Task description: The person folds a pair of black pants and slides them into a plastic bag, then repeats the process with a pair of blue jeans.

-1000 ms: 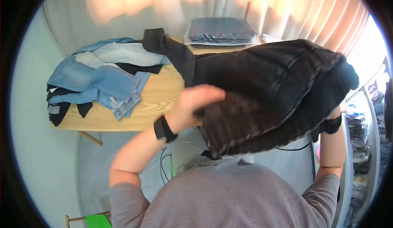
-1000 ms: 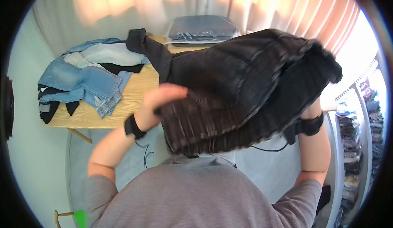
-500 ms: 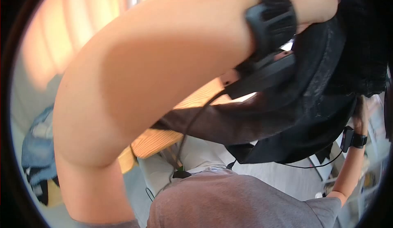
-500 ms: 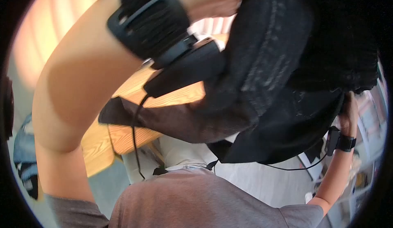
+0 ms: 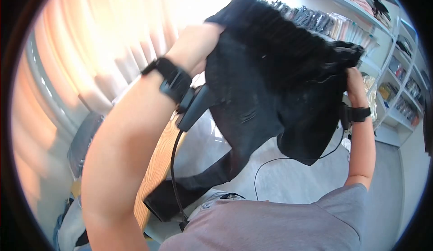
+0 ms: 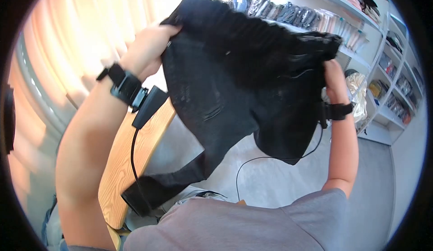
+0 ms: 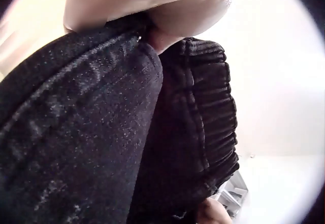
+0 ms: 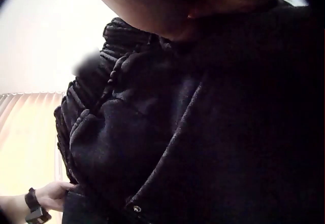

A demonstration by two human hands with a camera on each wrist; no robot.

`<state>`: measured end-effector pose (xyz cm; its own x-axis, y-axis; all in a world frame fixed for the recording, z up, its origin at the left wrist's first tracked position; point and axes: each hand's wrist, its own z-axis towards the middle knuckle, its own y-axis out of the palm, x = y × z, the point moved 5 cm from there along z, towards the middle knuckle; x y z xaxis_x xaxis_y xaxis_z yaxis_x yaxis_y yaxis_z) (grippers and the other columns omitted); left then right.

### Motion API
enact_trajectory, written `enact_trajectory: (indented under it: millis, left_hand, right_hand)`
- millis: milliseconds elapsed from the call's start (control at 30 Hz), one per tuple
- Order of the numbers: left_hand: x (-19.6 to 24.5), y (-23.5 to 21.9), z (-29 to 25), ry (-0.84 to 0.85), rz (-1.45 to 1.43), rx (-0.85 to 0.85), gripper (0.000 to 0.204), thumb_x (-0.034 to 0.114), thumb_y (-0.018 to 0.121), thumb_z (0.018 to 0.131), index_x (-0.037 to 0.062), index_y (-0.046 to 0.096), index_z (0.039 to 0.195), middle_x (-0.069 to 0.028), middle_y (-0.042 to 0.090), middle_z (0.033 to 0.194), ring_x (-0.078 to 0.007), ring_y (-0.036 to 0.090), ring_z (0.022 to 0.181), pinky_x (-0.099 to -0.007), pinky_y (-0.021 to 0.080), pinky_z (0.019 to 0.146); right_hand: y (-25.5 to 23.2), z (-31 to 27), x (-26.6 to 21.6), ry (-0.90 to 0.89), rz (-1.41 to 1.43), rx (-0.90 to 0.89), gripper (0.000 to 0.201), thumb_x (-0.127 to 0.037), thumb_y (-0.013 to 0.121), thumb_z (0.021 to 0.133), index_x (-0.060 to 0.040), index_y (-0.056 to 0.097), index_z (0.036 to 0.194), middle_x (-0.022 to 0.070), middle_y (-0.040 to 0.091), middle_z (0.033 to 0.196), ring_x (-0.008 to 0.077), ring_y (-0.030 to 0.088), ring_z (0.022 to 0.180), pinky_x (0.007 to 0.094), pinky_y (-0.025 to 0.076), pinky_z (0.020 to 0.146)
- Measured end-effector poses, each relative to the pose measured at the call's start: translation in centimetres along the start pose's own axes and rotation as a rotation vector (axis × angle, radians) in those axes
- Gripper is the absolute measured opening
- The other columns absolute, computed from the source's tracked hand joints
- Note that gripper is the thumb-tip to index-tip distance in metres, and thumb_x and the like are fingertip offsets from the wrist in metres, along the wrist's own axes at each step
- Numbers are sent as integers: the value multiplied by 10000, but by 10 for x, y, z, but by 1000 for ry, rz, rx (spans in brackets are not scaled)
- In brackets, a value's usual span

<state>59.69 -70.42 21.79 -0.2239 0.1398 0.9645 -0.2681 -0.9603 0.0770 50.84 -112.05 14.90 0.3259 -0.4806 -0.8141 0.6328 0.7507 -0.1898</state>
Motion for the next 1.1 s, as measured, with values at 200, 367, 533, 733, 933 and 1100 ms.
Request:
enact_trajectory:
  millis: [200, 367, 533, 733, 933, 1100]
  left_hand:
    - [-32, -16, 1, -101, 19, -34, 304, 180, 555, 912, -34, 550, 1127, -124, 643, 1002, -204, 623, 882, -310, 485, 794]
    - [-62, -89, 35, -8, 430, 176, 441, 298, 617, 865, -50, 539, 1124, -174, 635, 1019, -251, 614, 946, -347, 478, 831]
    - [-91, -70, 13, 571, 1251, 407, 544, 359, 603, 852, -50, 478, 1188, -241, 550, 1112, -363, 534, 1041, -428, 424, 891]
    - [-116, 7, -28, -492, 156, -130, 432, 377, 615, 867, 39, 540, 1126, -62, 590, 986, -142, 555, 935, -289, 452, 795]
    - [-174, -40, -15, -416, 44, -141, 255, 154, 621, 851, 29, 546, 1060, -40, 618, 936, -130, 595, 838, -275, 484, 737]
    - [-187, -56, -24, -365, 19, 4, 265, 63, 624, 835, -2, 542, 1078, -56, 626, 959, -149, 605, 856, -271, 488, 767]
  right_hand:
    - [75, -12, 53, 401, 635, -175, 249, -159, 421, 928, -14, 618, 973, 75, 655, 949, 171, 613, 845, 296, 484, 777]
    - [127, -49, 50, 530, 855, -220, 276, -203, 451, 948, -1, 626, 1015, 86, 664, 989, 176, 624, 865, 306, 492, 787]
    - [188, -71, 34, 641, 1043, -216, 265, -187, 429, 948, -9, 612, 1021, 91, 658, 978, 182, 619, 880, 310, 490, 823]
    - [282, -131, -13, 348, 904, -449, 327, -8, 345, 831, 20, 539, 1094, 78, 605, 1023, 151, 572, 915, 268, 457, 847]
    - [324, -180, -21, 100, 653, -826, 528, -28, 508, 843, 23, 356, 1346, 168, 507, 1260, 240, 471, 1194, 328, 365, 1010]
    - [280, -135, 43, 249, 625, -642, 187, -9, 543, 847, -1, 636, 1009, 64, 663, 927, 120, 616, 871, 247, 477, 808]
